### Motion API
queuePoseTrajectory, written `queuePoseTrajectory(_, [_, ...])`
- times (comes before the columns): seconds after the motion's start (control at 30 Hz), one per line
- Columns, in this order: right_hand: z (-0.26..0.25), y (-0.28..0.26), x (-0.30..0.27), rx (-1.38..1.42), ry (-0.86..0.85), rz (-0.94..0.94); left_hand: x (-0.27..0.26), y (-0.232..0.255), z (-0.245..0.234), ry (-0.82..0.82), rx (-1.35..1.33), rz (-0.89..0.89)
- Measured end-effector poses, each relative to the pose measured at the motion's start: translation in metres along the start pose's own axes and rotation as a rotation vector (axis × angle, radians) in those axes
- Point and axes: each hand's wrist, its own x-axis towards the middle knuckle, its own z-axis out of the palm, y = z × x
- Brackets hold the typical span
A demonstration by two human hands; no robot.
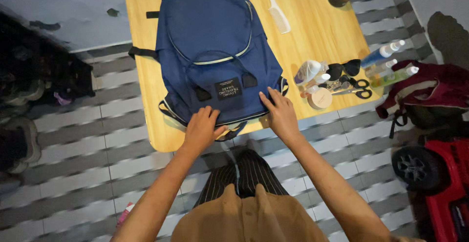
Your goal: The person packs a blue backpack on a table. They coil a cable and place it inside, zip the main compartment, then open the front pocket and place several small bottles, a tube, and other toiletry items into it one at a time, arranging them inside the pocket.
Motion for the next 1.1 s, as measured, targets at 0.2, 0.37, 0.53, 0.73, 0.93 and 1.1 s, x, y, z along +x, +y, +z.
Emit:
queuePoseTrajectory(0.2, [-0.004,0.001,0.003,0.127,-0.064,0.048,0.016,0.001,-0.005,0.157,-0.028,0.046])
queuePoseTrajectory(0.37, [-0.025,0.001,0.002,0.337,0.023,0.202,0.043,0.014,-0.012,0.219,-0.083,0.060])
queuePoseTrajectory(0.53, [-0.050,0.010,-0.009,0.385,0.214,0.281,0.068,0.036,-0.012,0.263,-0.140,0.142])
queuePoseTrajectory(0.73, [-0.069,0.050,-0.019,0.373,0.339,0.404,0.102,0.073,-0.005,0.232,-0.202,0.172])
queuePoseTrajectory(0.93, [-0.073,0.113,-0.016,0.336,0.364,0.438,0.151,0.111,0.008,0.234,-0.251,0.202])
queuePoseTrajectory(1.1, [-0.066,0.176,-0.015,0.320,0.332,0.374,0.222,0.146,0.042,0.261,-0.320,0.141])
